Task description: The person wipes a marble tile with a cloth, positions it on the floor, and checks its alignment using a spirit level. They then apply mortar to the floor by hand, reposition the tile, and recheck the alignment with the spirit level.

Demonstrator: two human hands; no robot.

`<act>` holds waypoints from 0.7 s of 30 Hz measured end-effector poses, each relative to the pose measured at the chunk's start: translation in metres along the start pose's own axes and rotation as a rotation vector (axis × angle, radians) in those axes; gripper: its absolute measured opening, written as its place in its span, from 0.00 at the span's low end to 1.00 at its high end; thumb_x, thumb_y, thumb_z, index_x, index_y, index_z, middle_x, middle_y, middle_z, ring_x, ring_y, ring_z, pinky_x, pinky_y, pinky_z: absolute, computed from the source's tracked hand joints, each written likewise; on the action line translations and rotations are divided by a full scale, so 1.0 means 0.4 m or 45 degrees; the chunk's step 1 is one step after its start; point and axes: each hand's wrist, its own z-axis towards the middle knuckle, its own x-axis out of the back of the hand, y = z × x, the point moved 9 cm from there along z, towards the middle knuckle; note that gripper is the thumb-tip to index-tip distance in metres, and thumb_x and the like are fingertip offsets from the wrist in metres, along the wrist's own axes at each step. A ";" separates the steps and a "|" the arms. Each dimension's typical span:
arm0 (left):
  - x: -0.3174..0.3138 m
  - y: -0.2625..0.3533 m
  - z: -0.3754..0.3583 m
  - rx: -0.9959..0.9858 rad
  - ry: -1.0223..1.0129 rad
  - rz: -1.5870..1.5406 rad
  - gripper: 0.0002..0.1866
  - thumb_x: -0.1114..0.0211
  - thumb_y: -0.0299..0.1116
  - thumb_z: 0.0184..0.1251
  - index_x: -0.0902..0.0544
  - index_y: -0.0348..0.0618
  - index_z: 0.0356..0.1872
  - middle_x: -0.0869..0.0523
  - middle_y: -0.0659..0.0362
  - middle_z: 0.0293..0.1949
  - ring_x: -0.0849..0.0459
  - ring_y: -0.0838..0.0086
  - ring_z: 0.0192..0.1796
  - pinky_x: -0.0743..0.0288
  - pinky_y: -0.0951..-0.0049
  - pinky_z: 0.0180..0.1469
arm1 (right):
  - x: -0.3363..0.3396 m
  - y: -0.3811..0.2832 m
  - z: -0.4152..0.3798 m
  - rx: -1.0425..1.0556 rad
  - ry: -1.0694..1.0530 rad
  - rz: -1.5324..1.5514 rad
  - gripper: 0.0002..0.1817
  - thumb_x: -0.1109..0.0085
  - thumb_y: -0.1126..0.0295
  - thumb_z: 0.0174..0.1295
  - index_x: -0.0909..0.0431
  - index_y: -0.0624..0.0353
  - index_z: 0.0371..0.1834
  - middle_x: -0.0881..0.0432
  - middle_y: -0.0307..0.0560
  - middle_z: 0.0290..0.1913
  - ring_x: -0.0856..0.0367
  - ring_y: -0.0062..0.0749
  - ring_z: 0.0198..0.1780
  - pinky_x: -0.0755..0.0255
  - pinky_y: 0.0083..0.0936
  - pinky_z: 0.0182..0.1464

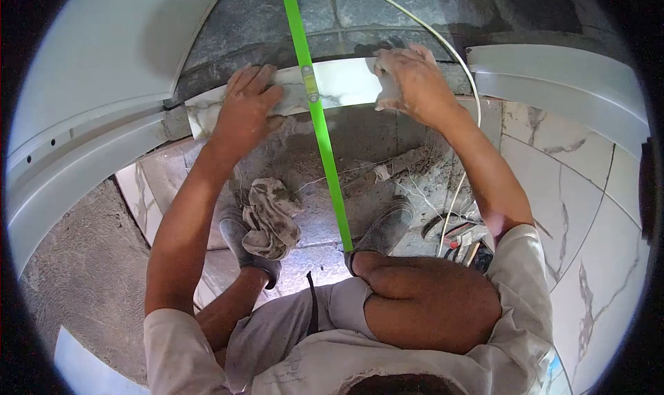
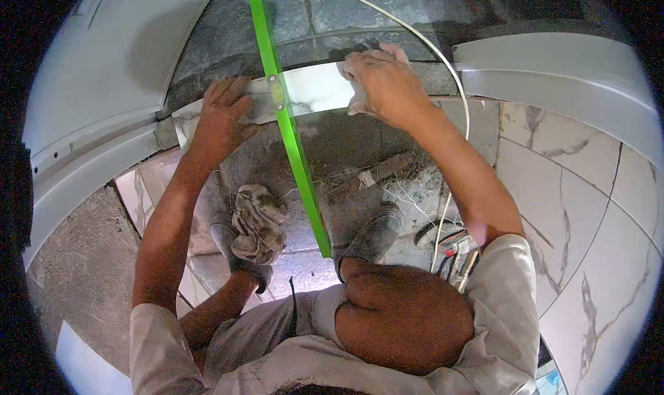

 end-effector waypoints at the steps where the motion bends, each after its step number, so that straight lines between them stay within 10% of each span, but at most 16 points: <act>1: 0.001 0.000 -0.001 0.010 0.008 0.002 0.27 0.22 0.33 0.38 0.21 0.45 0.44 0.25 0.48 0.60 0.30 0.49 0.64 0.41 0.50 0.71 | 0.000 -0.004 0.000 0.003 -0.018 0.009 0.32 0.22 0.61 0.39 0.26 0.52 0.49 0.19 0.45 0.50 0.25 0.39 0.60 0.44 0.45 0.68; 11: 0.008 0.011 0.005 0.027 -0.001 0.026 0.28 0.21 0.32 0.37 0.21 0.42 0.45 0.25 0.49 0.60 0.28 0.51 0.63 0.40 0.51 0.70 | -0.017 0.007 -0.004 -0.064 -0.101 -0.006 0.32 0.23 0.62 0.42 0.31 0.55 0.49 0.21 0.48 0.56 0.28 0.42 0.64 0.48 0.45 0.72; 14: 0.015 0.014 0.010 0.058 -0.003 0.027 0.31 0.20 0.33 0.36 0.23 0.40 0.48 0.25 0.49 0.60 0.28 0.50 0.63 0.40 0.51 0.70 | 0.000 -0.003 -0.006 0.058 0.088 -0.023 0.29 0.23 0.63 0.40 0.28 0.53 0.46 0.19 0.44 0.44 0.23 0.41 0.55 0.42 0.45 0.67; 21: -0.005 0.000 0.026 0.276 -0.104 0.043 0.47 0.19 0.40 0.39 0.32 0.40 0.65 0.28 0.46 0.62 0.33 0.49 0.66 0.45 0.47 0.70 | -0.006 0.003 -0.009 0.065 0.108 0.001 0.27 0.24 0.64 0.41 0.29 0.53 0.44 0.19 0.45 0.43 0.22 0.42 0.55 0.42 0.45 0.66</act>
